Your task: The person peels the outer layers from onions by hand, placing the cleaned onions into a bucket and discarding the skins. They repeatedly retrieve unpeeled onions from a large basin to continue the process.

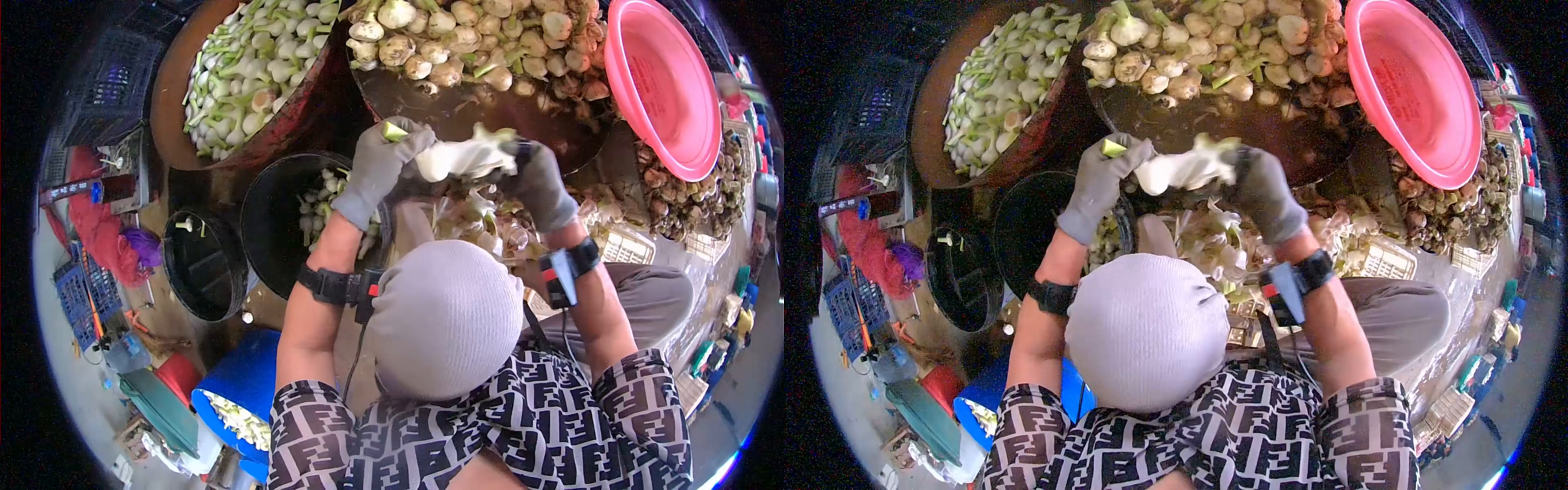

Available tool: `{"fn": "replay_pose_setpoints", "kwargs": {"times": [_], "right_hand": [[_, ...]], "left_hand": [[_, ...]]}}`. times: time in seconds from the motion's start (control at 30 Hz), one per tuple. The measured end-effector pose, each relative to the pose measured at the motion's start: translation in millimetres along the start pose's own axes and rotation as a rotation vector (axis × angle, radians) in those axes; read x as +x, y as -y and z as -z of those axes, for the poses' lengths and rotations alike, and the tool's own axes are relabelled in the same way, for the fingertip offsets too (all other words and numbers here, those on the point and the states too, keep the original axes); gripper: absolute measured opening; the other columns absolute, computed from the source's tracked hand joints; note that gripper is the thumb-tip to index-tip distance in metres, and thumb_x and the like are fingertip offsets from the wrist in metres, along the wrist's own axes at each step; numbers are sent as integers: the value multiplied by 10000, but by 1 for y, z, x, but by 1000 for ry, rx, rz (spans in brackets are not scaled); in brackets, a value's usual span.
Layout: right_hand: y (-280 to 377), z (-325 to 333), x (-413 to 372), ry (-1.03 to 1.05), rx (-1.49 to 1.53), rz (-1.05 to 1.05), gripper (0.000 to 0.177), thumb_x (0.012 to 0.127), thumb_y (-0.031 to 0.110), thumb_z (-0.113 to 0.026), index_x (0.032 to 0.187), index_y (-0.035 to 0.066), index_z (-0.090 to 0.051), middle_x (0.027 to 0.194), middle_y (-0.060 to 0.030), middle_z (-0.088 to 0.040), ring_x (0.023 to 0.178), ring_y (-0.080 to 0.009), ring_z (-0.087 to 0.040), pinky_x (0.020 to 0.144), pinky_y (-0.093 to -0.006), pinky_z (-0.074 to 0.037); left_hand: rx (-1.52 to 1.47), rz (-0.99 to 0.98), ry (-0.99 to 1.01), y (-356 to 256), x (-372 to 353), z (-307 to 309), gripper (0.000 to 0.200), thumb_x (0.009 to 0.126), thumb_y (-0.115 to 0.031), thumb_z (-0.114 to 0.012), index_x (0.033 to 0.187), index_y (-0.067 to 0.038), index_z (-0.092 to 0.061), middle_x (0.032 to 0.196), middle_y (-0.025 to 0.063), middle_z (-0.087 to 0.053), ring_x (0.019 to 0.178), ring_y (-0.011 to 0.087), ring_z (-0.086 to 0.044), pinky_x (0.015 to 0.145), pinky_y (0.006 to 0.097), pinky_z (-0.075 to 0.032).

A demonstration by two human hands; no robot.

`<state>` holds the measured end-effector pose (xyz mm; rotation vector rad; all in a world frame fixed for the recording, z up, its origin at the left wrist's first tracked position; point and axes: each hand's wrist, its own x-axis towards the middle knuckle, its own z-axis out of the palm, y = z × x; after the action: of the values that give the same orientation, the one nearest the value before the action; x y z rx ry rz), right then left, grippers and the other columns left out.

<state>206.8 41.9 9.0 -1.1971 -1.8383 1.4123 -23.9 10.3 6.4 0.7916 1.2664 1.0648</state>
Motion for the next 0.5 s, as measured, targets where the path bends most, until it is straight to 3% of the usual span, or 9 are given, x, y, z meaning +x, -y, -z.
{"fn": "replay_pose_setpoints", "kwargs": {"times": [0.03,0.07,0.1,0.13,0.17,0.27,0.33,0.37,0.5], "right_hand": [[-2,8,-3,-51,181,-132,142,744,55,-594,884,38,-600,804,-32,-622,724,-143,-585,669,-258,-474],[-2,19,-12,-54,143,-111,157,717,46,-623,873,39,-606,800,-37,-625,718,-141,-586,662,-259,-471],[4,28,-21,-58,105,-90,176,690,36,-653,861,39,-611,795,-42,-629,712,-139,-587,656,-260,-469],[5,37,-28,-37,-80,22,194,662,28,-683,846,33,-622,795,-42,-633,704,-119,-583,640,-256,-463],[-13,48,-35,29,-401,139,178,688,98,-666,844,24,-622,788,-72,-630,684,-173,-590,649,-274,-468],[-64,63,-65,542,-693,54,219,722,214,-622,839,28,-619,819,-124,-629,735,-248,-608,680,-340,-476],[-22,39,-70,733,-894,-482,257,746,272,-558,839,38,-608,843,-168,-618,810,-318,-598,699,-398,-467],[-1,38,-75,712,-1004,-360,236,735,250,-557,855,51,-597,847,-189,-610,841,-337,-591,697,-420,-458],[9,25,-39,364,-655,-280,219,723,219,-554,917,128,-599,851,-179,-607,801,-361,-579,695,-434,-467]], "left_hand": [[-34,-51,60,-2,-5,5,177,804,-200,-637,828,-30,-593,814,16,-614,781,108,-568,709,230,-460],[-69,-101,120,-3,-10,9,196,808,-215,-637,841,-28,-588,831,20,-613,800,109,-568,720,235,-464],[-199,-139,153,1,-13,13,125,812,-119,-614,879,-21,-578,871,43,-606,799,105,-575,734,227,-475],[-329,-143,198,2,-15,17,127,820,-108,-599,906,-19,-570,904,48,-596,833,112,-568,761,240,-472],[-459,-148,240,3,-16,21,134,828,-98,-583,933,-17,-563,937,54,-586,868,119,-561,788,253,-469],[-596,-159,249,13,-16,37,179,843,-63,-544,1016,-14,-542,1034,71,-548,962,145,-533,838,290,-463],[-506,-163,124,16,-19,38,191,841,-52,-543,1028,-13,-541,1020,64,-555,960,146,-536,835,291,-463],[-505,-151,119,21,-18,39,211,842,-53,-538,1050,-16,-530,1020,63,-558,950,149,-542,820,289,-471],[-322,-26,19,32,-22,49,253,817,-43,-547,1068,-18,-525,1019,63,-571,915,151,-560,775,281,-486]]}}
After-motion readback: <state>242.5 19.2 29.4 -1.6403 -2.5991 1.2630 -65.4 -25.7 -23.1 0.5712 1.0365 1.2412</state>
